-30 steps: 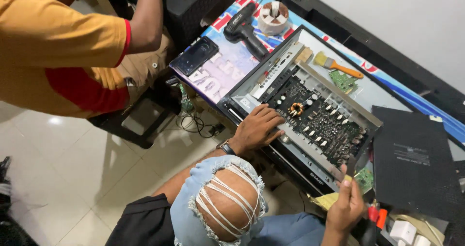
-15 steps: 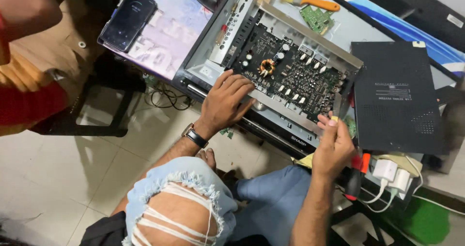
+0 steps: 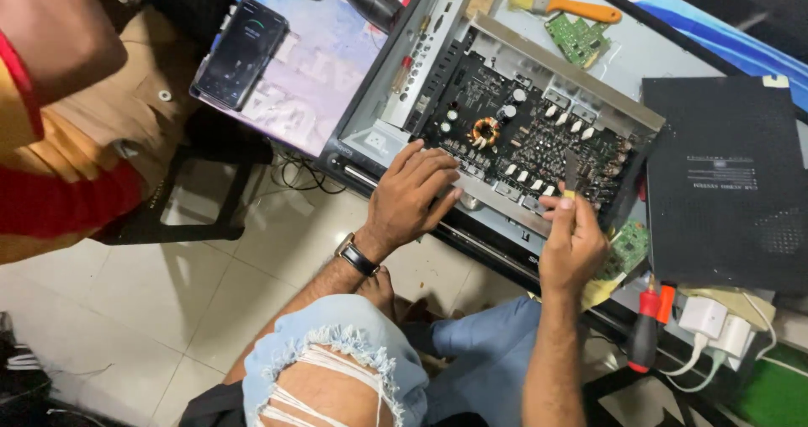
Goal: Disassembling an electronic device by removing its metal cover and inspecting internal components
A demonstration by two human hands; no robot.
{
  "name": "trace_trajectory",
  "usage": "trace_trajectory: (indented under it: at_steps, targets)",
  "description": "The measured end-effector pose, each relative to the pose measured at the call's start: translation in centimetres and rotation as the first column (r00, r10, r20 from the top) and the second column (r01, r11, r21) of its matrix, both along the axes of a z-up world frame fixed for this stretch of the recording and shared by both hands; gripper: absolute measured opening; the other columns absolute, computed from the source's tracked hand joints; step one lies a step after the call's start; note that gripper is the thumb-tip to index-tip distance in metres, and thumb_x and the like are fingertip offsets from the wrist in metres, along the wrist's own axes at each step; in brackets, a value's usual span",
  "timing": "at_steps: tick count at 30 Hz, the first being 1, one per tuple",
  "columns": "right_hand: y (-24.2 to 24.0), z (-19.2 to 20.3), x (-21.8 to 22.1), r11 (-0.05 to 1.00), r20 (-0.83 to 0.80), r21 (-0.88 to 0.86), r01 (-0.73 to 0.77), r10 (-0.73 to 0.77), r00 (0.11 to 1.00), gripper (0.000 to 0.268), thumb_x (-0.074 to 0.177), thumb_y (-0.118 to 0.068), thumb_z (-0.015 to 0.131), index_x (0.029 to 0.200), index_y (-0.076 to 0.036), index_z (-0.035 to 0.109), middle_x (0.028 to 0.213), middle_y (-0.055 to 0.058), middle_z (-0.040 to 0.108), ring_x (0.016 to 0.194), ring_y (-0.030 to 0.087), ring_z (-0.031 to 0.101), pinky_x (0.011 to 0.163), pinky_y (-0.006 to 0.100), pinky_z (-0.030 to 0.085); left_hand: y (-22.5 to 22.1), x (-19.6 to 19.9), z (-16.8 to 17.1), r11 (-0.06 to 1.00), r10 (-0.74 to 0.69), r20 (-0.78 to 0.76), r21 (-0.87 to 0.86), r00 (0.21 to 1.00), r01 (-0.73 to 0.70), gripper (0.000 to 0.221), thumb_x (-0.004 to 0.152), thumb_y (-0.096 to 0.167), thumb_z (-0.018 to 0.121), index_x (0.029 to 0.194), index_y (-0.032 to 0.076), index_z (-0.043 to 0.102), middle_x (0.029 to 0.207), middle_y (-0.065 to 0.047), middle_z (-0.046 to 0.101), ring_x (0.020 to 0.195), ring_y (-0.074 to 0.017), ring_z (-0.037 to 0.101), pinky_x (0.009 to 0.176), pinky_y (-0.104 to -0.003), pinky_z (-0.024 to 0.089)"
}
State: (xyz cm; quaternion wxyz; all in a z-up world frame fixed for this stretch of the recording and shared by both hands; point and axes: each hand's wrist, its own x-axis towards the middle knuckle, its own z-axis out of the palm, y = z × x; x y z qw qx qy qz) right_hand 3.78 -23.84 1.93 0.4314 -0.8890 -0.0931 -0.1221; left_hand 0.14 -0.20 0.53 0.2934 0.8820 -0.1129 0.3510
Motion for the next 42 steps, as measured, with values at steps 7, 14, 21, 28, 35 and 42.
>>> trace_trajectory:
  at_steps: [7,14,21,28,35,42]
  targets:
    - [-0.9,-1.4,0.1,0.999,0.015,-0.044,0.0,0.001,1.0,0.027,0.114,-0.019,0.052,0.119,-0.004,0.075,0.094,0.008,0.076,0.086,0.026,0.073,0.084,0.039,0.054,-0.1,0.1,-0.1,0.997,0.037,-0.003,0.071,0.999,-0.036,0.029,0.104,0.034,0.054,0.114,0.012,0.07,0.107,-0.007,0.069,0.11,-0.0248,0.068,0.115,-0.045,0.041]
    - [-0.8,-0.4,0.3,0.988,-0.019,-0.142,-0.061,0.059,0.998,0.027,0.11,-0.01,0.053,0.117,0.002,0.076,0.096,0.006,0.076,0.073,0.023,0.065,0.068,0.035,0.049,0.1,-0.7,2.5,0.996,0.016,-0.177,0.088,0.984,0.0,0.03,0.103,0.03,0.057,0.118,0.007,0.069,0.115,-0.007,0.067,0.113,-0.0231,0.061,0.115,-0.043,0.04]
    - [-1.6,-1.8,0.7,0.983,0.023,-0.18,-0.046,0.051,0.998,0.024,0.111,-0.012,0.058,0.107,-0.002,0.08,0.089,0.01,0.075,0.065,0.024,0.061,0.06,0.035,0.044,-0.2,-0.9,2.3,0.995,0.025,-0.175,0.099,0.984,-0.007,0.027,0.102,0.03,0.057,0.117,0.009,0.068,0.115,-0.005,0.067,0.112,-0.0219,0.06,0.115,-0.041,0.039]
    - [-1.7,-1.6,0.4,0.982,0.083,-0.187,-0.007,0.022,0.996,0.021,0.107,-0.013,0.06,0.112,-0.005,0.079,0.094,0.01,0.077,0.067,0.021,0.062,0.058,0.033,0.042,-0.4,-0.8,1.5,0.991,0.041,-0.121,0.134,0.992,-0.024,0.024,0.101,0.028,0.06,0.115,0.011,0.067,0.113,-0.004,0.067,0.11,-0.0215,0.061,0.113,-0.04,0.04]
    - [-2.2,-3.1,0.8,0.979,0.07,-0.205,0.006,0.008,0.997,0.022,0.107,-0.017,0.059,0.111,-0.009,0.079,0.095,0.007,0.077,0.071,0.021,0.066,0.058,0.033,0.044,-0.5,-0.9,1.3,0.988,0.041,-0.133,0.155,0.99,-0.02,0.023,0.102,0.029,0.058,0.114,0.011,0.068,0.113,-0.003,0.067,0.111,-0.0209,0.06,0.113,-0.04,0.04]
    - [-1.5,-3.1,0.5,0.99,0.107,-0.143,0.013,0.003,0.994,0.018,0.105,-0.02,0.062,0.106,-0.014,0.08,0.093,0.006,0.077,0.08,0.026,0.07,0.07,0.038,0.05,0.5,-1.0,-2.2,0.99,-0.108,-0.02,0.088,0.994,0.109,0.032,0.103,0.03,0.058,0.124,0.01,0.07,0.133,-0.009,0.069,0.131,-0.0257,0.06,0.121,-0.044,0.037]
